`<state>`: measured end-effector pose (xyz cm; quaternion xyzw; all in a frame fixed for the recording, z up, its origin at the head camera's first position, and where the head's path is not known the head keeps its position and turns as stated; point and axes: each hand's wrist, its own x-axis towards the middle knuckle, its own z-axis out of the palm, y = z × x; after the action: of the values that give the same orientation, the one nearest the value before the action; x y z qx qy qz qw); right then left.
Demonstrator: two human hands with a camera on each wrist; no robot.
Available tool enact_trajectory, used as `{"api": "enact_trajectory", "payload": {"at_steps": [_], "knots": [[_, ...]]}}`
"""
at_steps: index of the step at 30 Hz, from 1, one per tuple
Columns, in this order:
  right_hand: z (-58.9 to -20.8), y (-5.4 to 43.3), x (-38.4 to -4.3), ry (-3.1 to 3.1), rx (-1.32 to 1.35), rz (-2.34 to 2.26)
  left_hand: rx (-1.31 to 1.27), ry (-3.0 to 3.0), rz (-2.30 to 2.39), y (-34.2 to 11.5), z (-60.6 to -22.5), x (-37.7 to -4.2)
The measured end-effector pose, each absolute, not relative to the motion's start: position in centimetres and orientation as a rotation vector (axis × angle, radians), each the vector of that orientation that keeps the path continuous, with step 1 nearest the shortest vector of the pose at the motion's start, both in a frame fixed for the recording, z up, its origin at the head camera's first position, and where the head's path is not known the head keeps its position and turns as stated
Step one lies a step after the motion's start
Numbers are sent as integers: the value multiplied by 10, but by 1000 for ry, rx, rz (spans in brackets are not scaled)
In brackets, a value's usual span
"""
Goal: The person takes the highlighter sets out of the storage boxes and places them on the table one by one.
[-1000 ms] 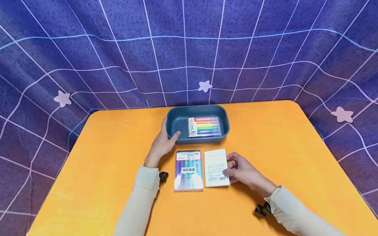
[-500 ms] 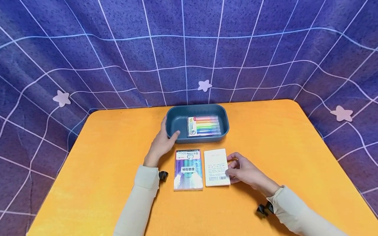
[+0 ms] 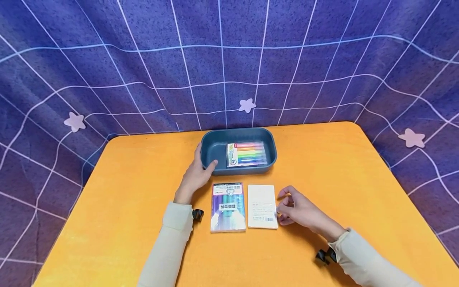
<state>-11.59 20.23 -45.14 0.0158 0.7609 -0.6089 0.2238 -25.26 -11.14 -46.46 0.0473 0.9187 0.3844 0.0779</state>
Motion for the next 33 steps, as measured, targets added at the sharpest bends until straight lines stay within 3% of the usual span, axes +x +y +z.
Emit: {"api": "enact_trajectory", "payload": {"at_steps": [33], "knots": [[-453,198,-125,2262,-18,-1596,146,2743,1162,-112,-462,-251]]}}
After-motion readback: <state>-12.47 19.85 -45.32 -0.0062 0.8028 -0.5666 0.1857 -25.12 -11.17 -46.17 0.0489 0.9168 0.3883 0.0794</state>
